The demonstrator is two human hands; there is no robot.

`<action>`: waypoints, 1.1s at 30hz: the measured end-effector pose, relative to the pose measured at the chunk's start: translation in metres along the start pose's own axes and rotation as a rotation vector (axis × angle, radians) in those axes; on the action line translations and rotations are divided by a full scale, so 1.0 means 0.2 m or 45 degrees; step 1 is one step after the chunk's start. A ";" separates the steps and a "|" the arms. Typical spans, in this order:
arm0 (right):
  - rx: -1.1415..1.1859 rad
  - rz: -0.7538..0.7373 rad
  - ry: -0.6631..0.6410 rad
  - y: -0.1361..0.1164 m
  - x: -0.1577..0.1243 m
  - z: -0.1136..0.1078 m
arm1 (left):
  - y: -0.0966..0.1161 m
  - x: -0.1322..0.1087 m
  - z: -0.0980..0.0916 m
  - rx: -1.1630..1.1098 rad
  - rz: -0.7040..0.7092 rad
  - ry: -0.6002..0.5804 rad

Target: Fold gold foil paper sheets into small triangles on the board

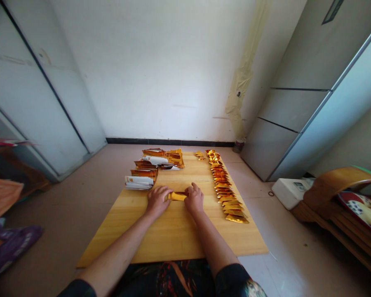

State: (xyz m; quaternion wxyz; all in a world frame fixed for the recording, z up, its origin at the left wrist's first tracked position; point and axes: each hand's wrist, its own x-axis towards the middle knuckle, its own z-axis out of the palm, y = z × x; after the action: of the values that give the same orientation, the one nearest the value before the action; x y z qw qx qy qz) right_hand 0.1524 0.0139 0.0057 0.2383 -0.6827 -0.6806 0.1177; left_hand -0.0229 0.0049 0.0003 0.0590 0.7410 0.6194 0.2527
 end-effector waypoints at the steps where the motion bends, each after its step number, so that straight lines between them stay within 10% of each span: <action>1: 0.019 -0.035 0.034 0.00 -0.01 0.00 | 0.00 0.00 0.01 -0.005 0.040 0.028; 20: 0.129 -0.276 0.187 0.05 -0.05 0.04 | 0.04 -0.05 -0.02 -0.002 0.381 0.387; 33: 0.104 -0.300 0.088 0.08 -0.05 0.00 | 0.05 -0.05 -0.01 0.074 0.395 0.042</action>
State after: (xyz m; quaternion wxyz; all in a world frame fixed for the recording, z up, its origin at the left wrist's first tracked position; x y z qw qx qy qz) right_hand 0.1656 0.0046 -0.0029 0.3014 -0.5915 -0.7421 0.0927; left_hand -0.0159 -0.0075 0.0039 -0.0125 0.8249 0.5054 0.2531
